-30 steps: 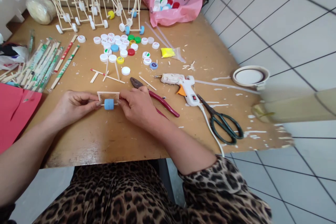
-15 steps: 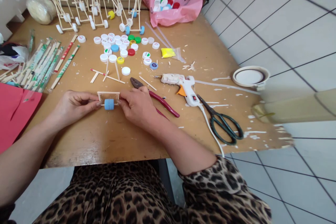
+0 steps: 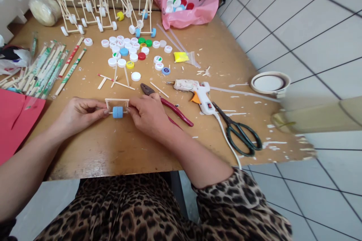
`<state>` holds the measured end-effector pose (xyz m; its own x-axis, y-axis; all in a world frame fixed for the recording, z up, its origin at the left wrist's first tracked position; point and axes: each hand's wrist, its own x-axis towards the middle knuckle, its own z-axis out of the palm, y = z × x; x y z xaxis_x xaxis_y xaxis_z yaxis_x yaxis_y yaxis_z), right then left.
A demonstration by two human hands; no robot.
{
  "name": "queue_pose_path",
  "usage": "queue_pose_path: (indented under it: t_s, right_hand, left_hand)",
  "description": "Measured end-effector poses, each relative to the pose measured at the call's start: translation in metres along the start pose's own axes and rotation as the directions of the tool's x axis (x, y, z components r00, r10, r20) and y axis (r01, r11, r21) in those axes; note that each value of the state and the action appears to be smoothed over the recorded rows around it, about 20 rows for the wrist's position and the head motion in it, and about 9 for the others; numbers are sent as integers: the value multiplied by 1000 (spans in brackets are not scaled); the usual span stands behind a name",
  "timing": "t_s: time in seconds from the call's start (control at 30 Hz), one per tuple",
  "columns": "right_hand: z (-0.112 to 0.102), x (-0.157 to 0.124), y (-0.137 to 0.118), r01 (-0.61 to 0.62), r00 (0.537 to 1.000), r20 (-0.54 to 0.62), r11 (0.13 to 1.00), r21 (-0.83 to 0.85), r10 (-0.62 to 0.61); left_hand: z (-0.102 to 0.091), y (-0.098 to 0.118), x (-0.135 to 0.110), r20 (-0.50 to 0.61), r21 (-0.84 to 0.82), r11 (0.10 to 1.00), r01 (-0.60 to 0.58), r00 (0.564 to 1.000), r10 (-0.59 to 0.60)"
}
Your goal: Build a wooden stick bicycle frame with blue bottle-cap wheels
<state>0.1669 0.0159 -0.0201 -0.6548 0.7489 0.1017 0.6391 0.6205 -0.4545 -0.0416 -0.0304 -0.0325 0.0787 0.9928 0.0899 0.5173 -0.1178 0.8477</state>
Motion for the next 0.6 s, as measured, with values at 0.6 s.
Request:
queue_pose_path:
  t_s: [0.6]
  right_hand:
    - [0, 0, -1, -12, 1000, 5, 1000, -1, 12]
  left_hand:
    - [0, 0, 0, 2, -13, 1000, 5, 1000, -5]
